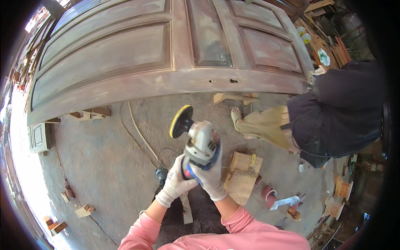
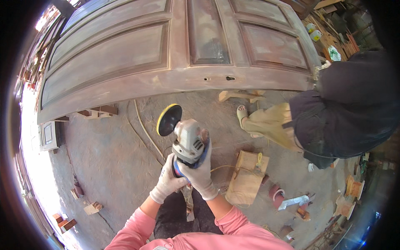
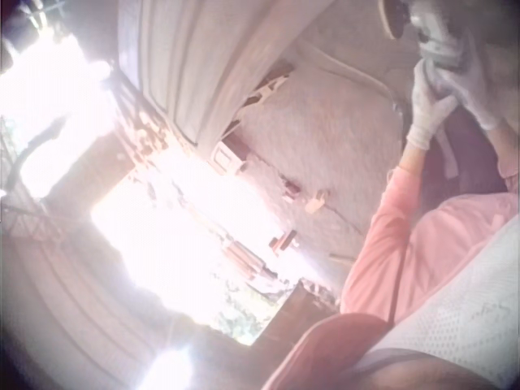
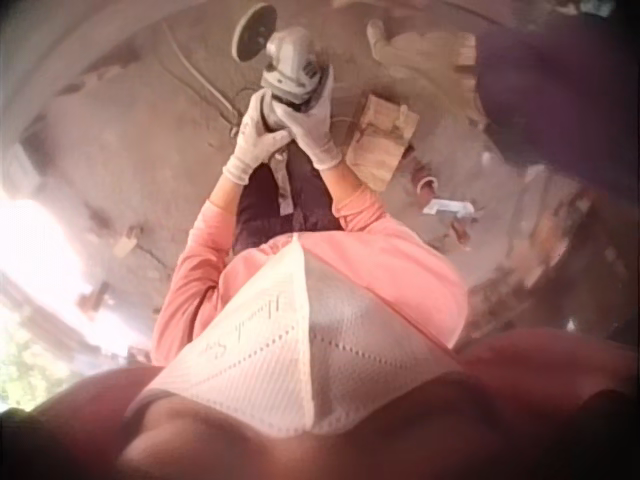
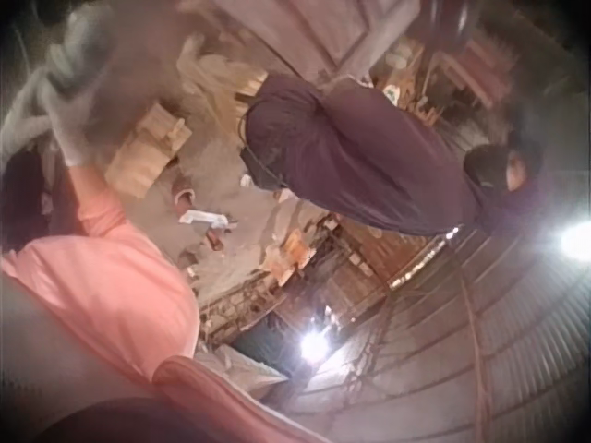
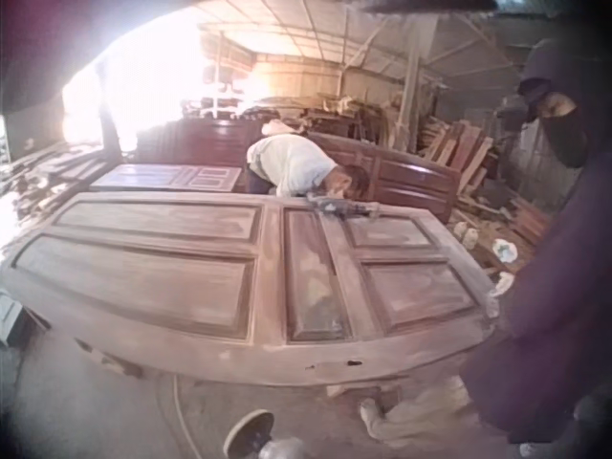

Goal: The person uses an orbital sander to smooth the surface of a large wooden door panel. They then apply a dark wood filler paste into the door's grooves using a putty knife and smooth it with a gloved hand.

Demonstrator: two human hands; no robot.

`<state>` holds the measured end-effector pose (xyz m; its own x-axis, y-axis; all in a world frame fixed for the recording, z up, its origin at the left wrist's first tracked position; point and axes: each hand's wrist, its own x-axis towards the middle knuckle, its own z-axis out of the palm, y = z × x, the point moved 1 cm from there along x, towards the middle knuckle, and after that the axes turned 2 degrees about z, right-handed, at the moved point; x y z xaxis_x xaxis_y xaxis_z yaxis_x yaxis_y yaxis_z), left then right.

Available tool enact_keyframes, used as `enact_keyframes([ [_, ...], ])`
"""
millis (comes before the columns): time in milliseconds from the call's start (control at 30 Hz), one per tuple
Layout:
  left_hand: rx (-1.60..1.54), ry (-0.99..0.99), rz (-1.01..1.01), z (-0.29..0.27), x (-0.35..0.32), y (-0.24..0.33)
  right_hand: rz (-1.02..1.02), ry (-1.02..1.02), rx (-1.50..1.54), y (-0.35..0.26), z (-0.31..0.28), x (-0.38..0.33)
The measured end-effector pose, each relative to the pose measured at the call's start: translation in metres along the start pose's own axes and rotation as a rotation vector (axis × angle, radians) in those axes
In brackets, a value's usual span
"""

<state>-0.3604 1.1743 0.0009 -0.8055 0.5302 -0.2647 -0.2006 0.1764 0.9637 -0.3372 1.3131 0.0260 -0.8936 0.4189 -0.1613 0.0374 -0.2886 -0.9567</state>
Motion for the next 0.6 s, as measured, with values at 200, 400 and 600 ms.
enact_keyframes([
  [200, -0.207, -0.239, -0.090, 0.007, 0.030, -0.078, 0.008, 0.015, 0.186, 0.071, -0.029, 0.013],
  [400, -0.150, -0.261, 0.170, 0.007, 0.059, -0.147, -0.112, 0.071, 0.226, 0.137, -0.047, 0.034],
  [600, 0.079, -0.184, 0.300, 0.017, 0.101, -0.181, -0.341, 0.107, 0.125, 0.186, -0.064, 0.065],
])
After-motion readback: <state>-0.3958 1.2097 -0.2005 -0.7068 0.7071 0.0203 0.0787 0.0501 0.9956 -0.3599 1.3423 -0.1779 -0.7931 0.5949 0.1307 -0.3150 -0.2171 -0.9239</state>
